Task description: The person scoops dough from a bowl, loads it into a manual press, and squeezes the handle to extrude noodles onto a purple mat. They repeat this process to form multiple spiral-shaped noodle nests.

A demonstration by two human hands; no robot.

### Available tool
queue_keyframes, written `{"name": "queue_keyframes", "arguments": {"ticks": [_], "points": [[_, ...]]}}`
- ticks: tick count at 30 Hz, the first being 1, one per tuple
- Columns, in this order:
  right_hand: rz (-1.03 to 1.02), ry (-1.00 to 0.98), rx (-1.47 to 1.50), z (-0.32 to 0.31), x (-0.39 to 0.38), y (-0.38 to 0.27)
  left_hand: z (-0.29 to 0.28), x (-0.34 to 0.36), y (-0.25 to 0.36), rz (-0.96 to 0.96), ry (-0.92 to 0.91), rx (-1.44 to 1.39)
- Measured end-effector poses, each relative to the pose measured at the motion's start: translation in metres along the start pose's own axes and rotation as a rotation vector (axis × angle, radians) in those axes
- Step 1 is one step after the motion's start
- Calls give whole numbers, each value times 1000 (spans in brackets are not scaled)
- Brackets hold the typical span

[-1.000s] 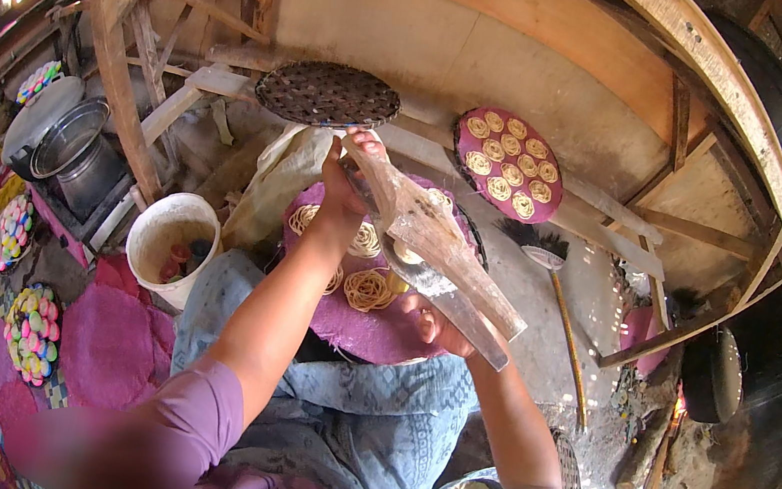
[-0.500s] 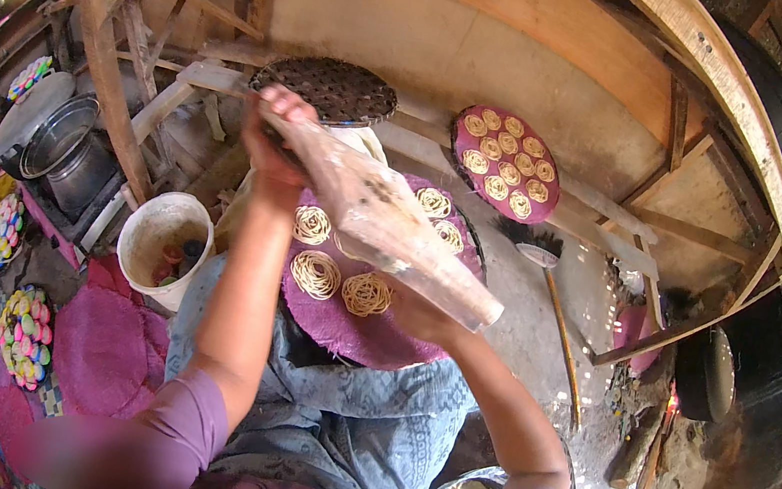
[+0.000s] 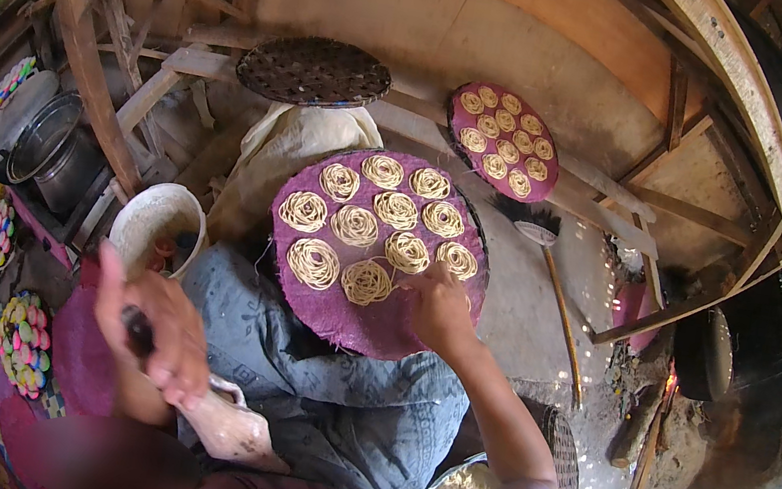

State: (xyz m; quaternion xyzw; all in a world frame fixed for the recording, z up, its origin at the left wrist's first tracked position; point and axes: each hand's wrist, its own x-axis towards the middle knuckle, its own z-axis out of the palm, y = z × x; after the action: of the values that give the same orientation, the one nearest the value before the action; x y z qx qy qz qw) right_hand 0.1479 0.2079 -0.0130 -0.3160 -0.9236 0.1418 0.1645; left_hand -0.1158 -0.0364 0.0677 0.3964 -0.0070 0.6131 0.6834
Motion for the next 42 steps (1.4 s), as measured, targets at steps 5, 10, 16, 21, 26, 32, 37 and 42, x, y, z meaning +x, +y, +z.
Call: {"name": "queue_keyframes", "arguments": {"ticks": [5,10,16,21,26,32,37,42], "points": [[45,37,38,7,7,-4,-10,-12,-17,26,120,-44],[61,44,110,6,13,-9,-9,-15,-15,12,109,33],[-29,98,15,14,28,-6,-3,-16,-19,36,123,23],[-63,79,5,17,33,-9,0,-16,-20,56,133,37],[32,35,196,7,26,-11,-3,-15,-19,71,115,109],[-29,89,17,12,17,-19,-2,-16,-20,49,115,44],[-172,163,-414,8,10,-25,0,-3,2,91,-30,54],[-130,-46,-354,-13,16,-40,-4,33,28,313,-93,68]]}}
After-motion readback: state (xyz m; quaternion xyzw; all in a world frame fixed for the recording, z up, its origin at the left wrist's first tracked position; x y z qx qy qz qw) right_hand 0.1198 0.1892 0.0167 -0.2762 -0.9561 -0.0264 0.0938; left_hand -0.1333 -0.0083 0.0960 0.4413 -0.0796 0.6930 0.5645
